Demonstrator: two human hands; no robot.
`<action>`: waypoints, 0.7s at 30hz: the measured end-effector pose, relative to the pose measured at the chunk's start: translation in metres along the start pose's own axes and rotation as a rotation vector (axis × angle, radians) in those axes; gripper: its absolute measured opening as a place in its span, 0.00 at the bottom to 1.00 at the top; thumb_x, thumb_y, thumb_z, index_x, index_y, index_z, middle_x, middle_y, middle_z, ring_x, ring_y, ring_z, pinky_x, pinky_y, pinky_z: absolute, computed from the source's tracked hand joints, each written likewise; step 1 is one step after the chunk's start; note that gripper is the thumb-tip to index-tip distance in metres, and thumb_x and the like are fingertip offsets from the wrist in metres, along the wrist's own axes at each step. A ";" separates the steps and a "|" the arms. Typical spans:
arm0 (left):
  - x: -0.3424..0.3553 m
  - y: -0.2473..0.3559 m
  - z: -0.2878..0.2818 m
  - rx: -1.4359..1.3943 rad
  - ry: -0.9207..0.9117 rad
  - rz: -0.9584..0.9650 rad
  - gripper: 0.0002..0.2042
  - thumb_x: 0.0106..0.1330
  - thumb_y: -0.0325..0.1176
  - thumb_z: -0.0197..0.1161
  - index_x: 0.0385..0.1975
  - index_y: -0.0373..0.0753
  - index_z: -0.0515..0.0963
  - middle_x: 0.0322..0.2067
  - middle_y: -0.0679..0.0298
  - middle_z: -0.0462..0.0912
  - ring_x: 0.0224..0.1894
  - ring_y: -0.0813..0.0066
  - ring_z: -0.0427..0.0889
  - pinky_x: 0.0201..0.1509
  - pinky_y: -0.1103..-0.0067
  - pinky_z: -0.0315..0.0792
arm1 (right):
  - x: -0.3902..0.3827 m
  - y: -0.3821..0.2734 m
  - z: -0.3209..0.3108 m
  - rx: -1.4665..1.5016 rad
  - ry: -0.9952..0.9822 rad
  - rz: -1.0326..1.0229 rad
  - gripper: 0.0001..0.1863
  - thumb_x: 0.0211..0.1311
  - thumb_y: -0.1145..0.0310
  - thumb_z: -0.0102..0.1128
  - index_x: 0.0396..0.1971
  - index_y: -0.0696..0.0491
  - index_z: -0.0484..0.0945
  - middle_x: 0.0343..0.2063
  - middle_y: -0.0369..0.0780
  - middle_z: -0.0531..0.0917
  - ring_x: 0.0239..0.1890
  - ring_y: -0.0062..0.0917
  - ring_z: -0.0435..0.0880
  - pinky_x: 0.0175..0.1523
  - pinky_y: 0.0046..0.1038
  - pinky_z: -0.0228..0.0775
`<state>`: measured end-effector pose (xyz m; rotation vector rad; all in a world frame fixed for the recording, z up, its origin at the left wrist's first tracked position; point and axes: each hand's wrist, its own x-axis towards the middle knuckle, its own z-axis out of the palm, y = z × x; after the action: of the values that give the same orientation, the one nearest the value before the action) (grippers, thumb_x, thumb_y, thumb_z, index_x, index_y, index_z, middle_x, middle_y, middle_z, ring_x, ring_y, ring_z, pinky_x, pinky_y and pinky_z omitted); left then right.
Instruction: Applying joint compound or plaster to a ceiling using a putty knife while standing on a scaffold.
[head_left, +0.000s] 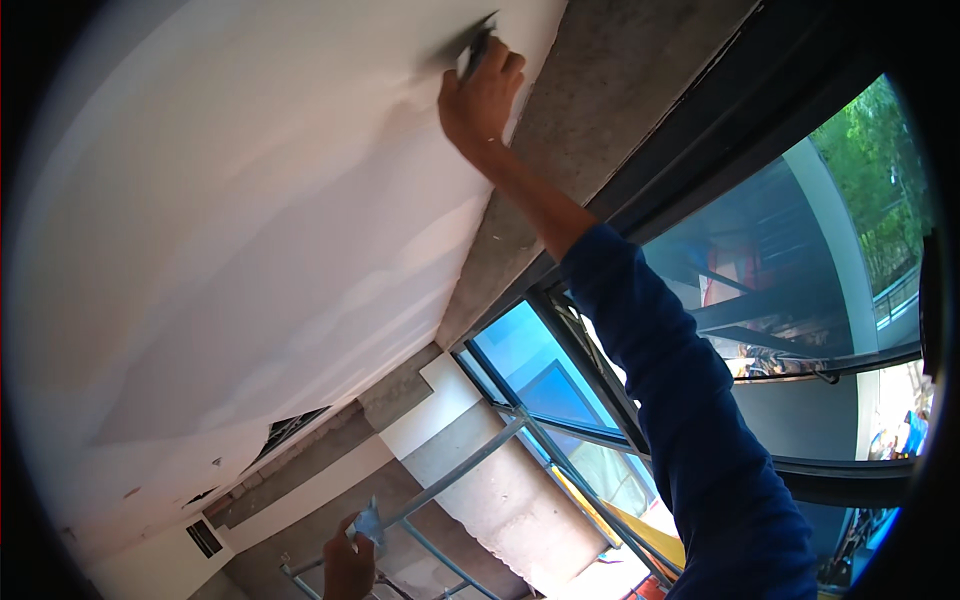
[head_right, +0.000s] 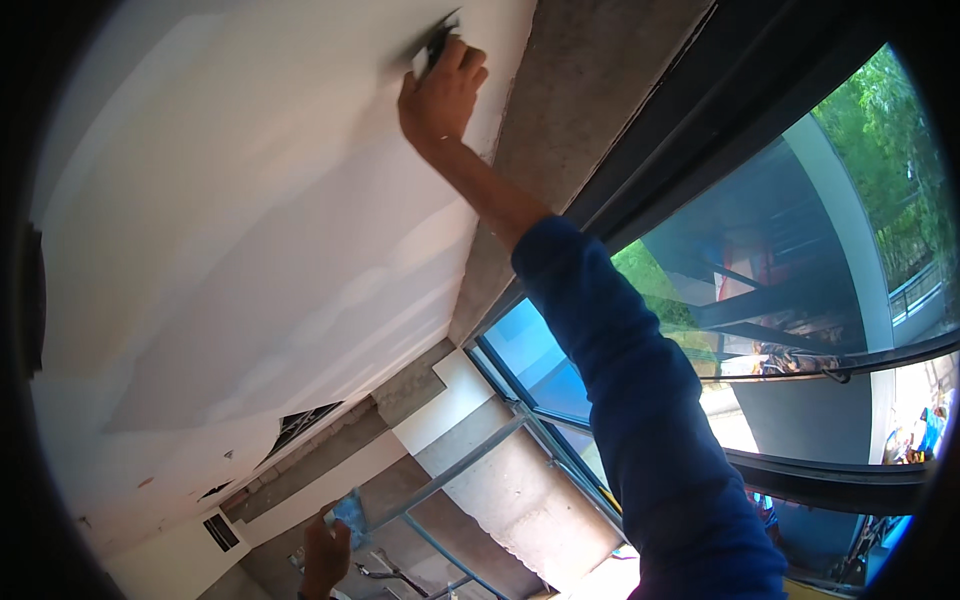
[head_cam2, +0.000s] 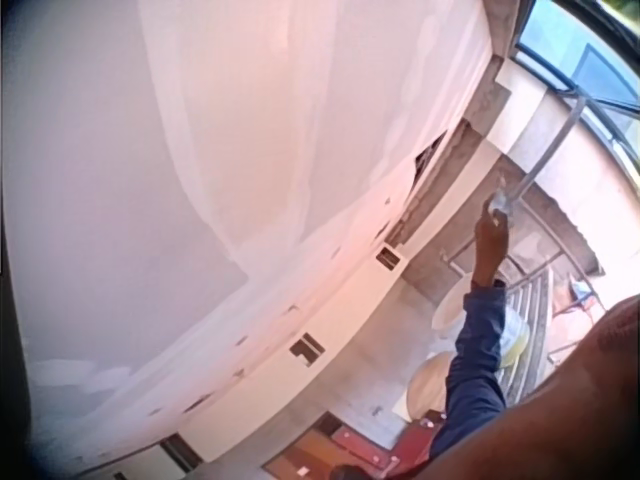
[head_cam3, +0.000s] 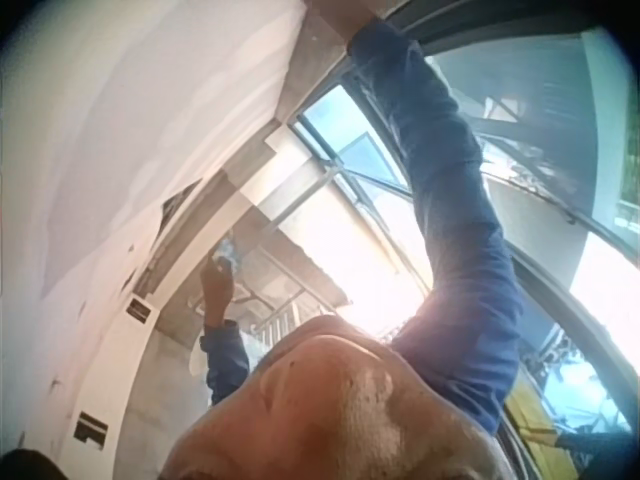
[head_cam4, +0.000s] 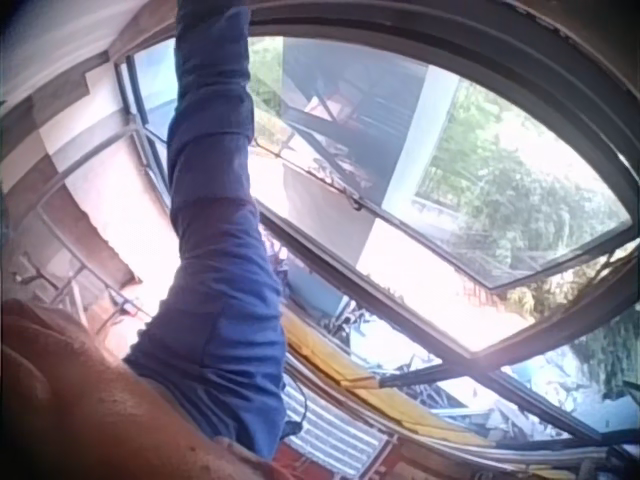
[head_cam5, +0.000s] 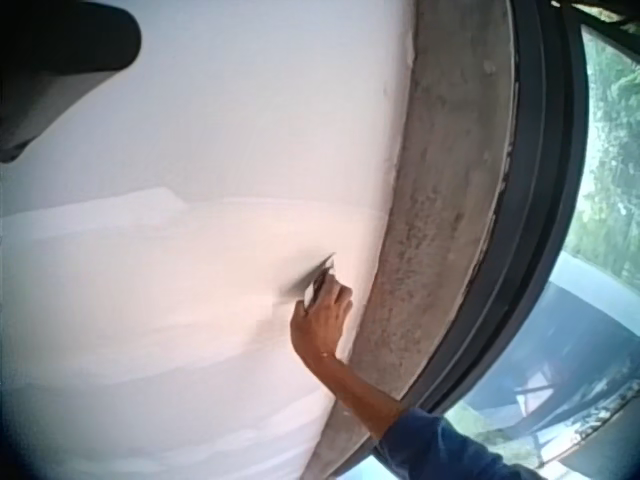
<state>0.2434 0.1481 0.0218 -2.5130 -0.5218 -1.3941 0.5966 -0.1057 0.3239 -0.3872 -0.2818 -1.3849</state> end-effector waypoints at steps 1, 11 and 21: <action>0.002 0.003 -0.001 -0.001 -0.003 0.003 0.18 0.55 0.29 0.48 0.46 0.30 0.72 0.21 0.46 0.74 0.24 0.61 0.77 0.34 0.69 0.70 | -0.018 -0.016 0.004 0.023 -0.040 -0.049 0.34 0.44 0.75 0.65 0.50 0.61 0.56 0.47 0.52 0.60 0.48 0.47 0.64 0.47 0.41 0.68; -0.016 -0.019 -0.007 0.004 -0.027 -0.105 0.15 0.55 0.28 0.48 0.41 0.30 0.73 0.13 0.57 0.72 0.17 0.68 0.74 0.25 0.72 0.68 | 0.018 0.065 -0.026 0.129 0.054 -0.078 0.24 0.52 0.78 0.45 0.52 0.60 0.61 0.43 0.54 0.67 0.45 0.47 0.68 0.49 0.43 0.63; -0.018 -0.026 -0.016 -0.016 0.023 -0.171 0.16 0.55 0.29 0.48 0.43 0.30 0.73 0.14 0.58 0.73 0.17 0.70 0.74 0.25 0.73 0.69 | 0.033 0.038 -0.001 0.038 0.061 0.091 0.25 0.56 0.77 0.48 0.55 0.66 0.60 0.47 0.58 0.68 0.48 0.49 0.68 0.53 0.44 0.61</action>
<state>0.2121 0.1628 0.0153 -2.5123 -0.7392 -1.4888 0.6394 -0.1304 0.3333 -0.3226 -0.2374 -1.2978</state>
